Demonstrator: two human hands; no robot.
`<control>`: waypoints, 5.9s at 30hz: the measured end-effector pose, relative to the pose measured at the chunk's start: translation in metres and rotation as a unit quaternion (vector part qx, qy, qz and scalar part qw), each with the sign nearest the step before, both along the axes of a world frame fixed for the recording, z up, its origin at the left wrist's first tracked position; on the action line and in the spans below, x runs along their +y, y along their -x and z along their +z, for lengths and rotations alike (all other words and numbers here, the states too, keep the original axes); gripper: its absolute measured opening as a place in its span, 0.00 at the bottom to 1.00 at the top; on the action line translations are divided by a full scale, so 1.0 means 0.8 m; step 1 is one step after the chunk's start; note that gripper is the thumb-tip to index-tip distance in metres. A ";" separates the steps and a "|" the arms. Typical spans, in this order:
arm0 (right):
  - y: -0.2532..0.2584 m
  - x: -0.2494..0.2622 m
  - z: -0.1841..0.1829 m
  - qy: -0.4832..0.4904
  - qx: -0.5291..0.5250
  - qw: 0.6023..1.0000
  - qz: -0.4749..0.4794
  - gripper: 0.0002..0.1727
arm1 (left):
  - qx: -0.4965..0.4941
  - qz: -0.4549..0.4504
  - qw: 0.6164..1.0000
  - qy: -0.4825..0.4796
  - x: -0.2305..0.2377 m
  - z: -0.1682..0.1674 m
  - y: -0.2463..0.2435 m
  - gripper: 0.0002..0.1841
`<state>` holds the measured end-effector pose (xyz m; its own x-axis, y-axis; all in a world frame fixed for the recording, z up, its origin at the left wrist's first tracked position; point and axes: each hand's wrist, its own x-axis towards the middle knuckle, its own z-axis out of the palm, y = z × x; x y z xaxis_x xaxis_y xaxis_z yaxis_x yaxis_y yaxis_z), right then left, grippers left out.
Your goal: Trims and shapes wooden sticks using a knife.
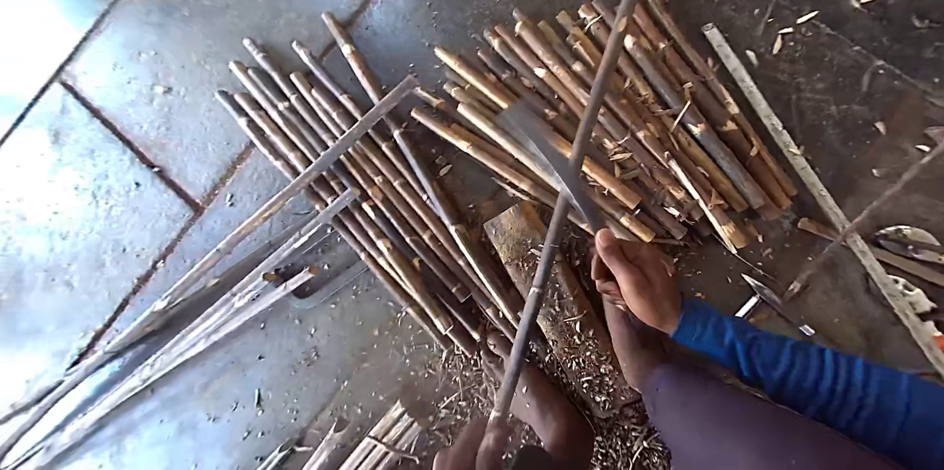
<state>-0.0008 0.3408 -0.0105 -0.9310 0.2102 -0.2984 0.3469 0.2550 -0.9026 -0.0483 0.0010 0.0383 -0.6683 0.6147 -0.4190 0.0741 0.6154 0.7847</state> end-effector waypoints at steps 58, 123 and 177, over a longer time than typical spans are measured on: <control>-0.010 0.011 0.006 0.055 -0.028 0.998 0.010 0.29 | -0.057 -0.027 0.997 -0.044 0.007 -0.014 0.017 0.28; -0.008 0.030 0.000 -0.012 0.000 1.000 -0.011 0.32 | 0.163 0.052 0.985 -0.004 0.020 -0.008 -0.016 0.18; -0.011 -0.001 0.018 -0.096 -0.004 0.986 0.138 0.30 | 0.223 0.074 0.972 -0.005 0.028 0.005 -0.001 0.21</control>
<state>0.0083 0.3402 0.0035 -0.9581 0.0022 -0.2863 0.2480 0.5064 -0.8259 -0.0473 0.0233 0.0420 -0.8631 0.5011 -0.0623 0.3201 0.6383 0.7001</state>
